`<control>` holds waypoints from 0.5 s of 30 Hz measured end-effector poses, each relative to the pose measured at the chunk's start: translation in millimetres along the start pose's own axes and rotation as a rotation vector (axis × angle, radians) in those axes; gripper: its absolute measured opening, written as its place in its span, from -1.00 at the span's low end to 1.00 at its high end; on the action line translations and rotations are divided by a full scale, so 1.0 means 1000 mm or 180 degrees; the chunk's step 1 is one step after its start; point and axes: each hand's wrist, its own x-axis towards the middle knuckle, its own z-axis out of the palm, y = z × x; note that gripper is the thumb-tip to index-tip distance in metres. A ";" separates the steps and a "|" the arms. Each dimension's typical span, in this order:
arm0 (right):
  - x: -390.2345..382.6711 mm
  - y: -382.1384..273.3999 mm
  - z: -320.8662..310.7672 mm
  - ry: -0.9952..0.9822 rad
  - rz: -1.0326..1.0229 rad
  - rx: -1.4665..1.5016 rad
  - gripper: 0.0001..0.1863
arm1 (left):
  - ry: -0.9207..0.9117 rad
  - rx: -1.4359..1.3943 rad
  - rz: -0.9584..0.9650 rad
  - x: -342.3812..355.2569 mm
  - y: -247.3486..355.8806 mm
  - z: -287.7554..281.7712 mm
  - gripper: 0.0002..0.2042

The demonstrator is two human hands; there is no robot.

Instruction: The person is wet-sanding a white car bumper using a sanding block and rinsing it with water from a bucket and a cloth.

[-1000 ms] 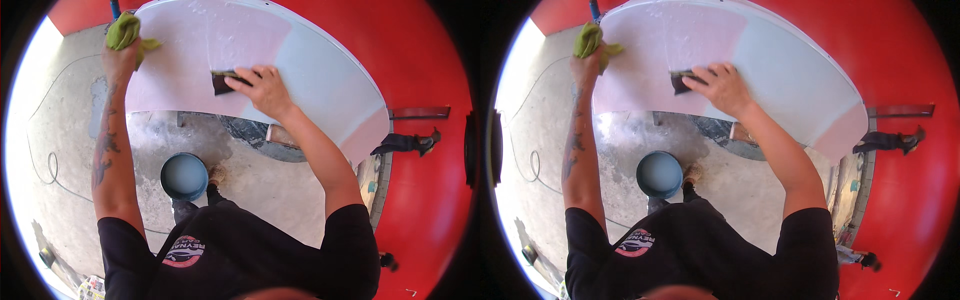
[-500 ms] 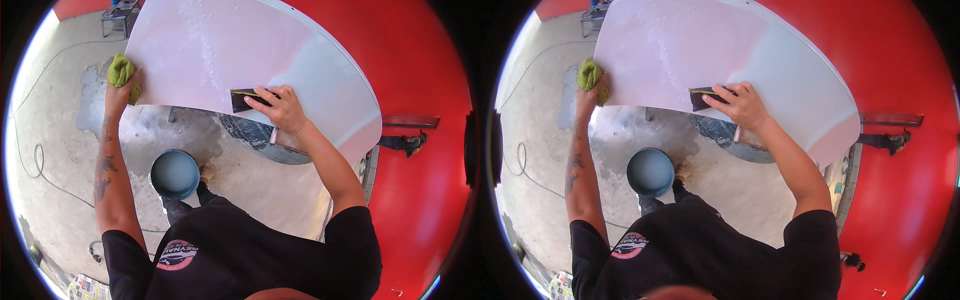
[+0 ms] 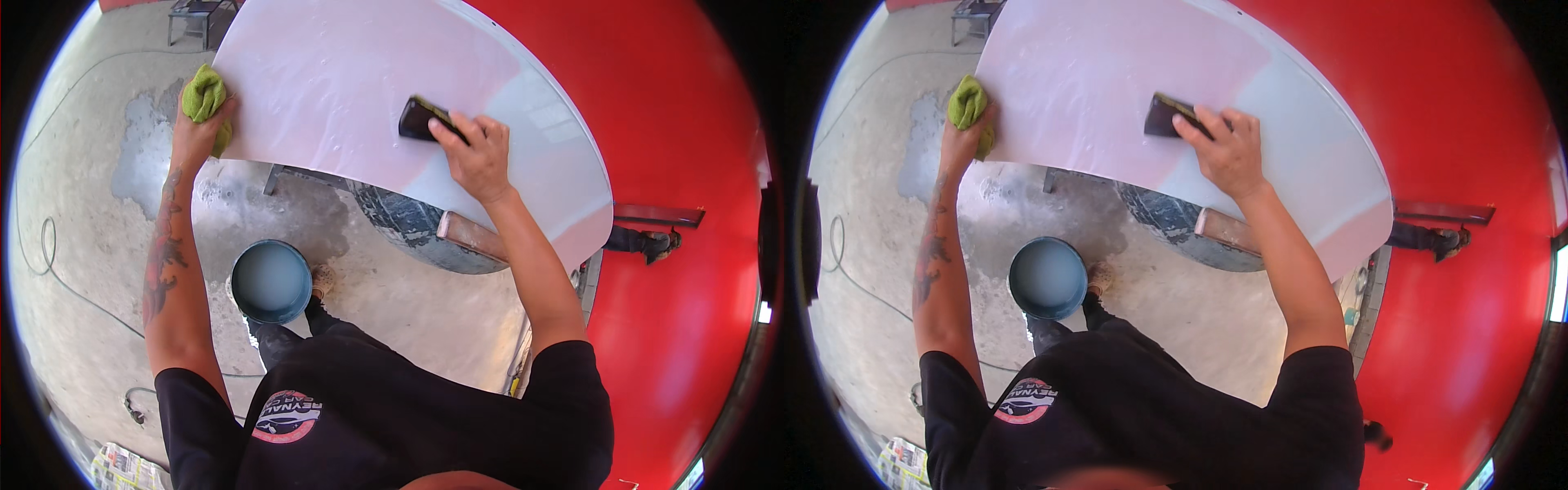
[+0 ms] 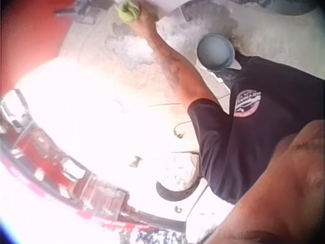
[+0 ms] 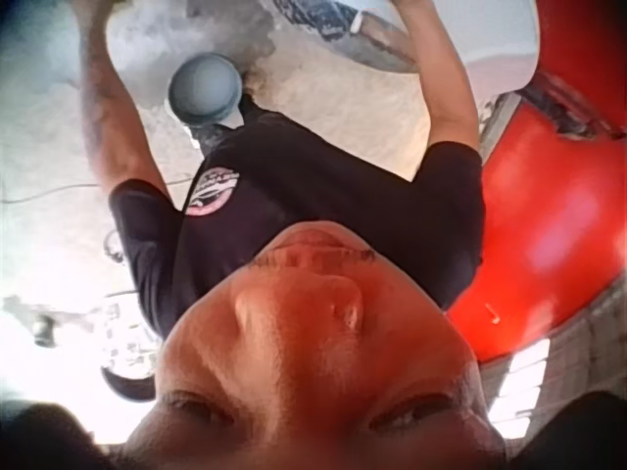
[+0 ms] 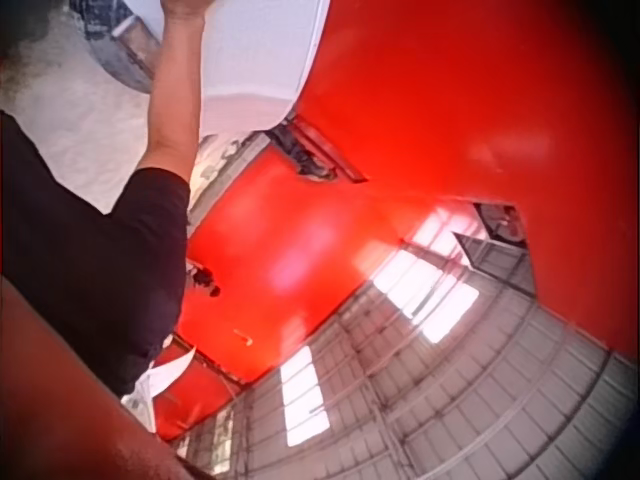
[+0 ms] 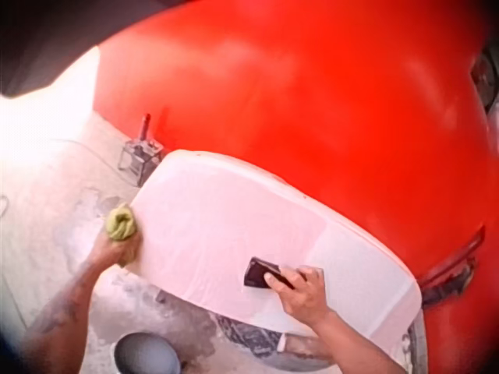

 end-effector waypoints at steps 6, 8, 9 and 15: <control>0.063 0.001 0.000 0.0266 0.0427 0.0002 -0.53 | -0.0088 -0.0022 -0.0161 -0.010 0.010 -0.012 -0.38; -0.003 -0.022 -0.006 -0.0200 0.0250 0.0101 -0.56 | -0.0107 0.0051 -0.0216 -0.006 0.009 -0.016 -0.38; -0.036 -0.027 -0.007 -0.0333 0.0086 0.0181 -0.55 | -0.0107 0.0059 -0.0161 -0.003 0.006 -0.008 -0.37; 0.126 0.006 0.021 0.0222 -0.0226 -0.0309 -0.55 | 0.0069 0.0248 0.0015 0.000 0.001 0.002 -0.38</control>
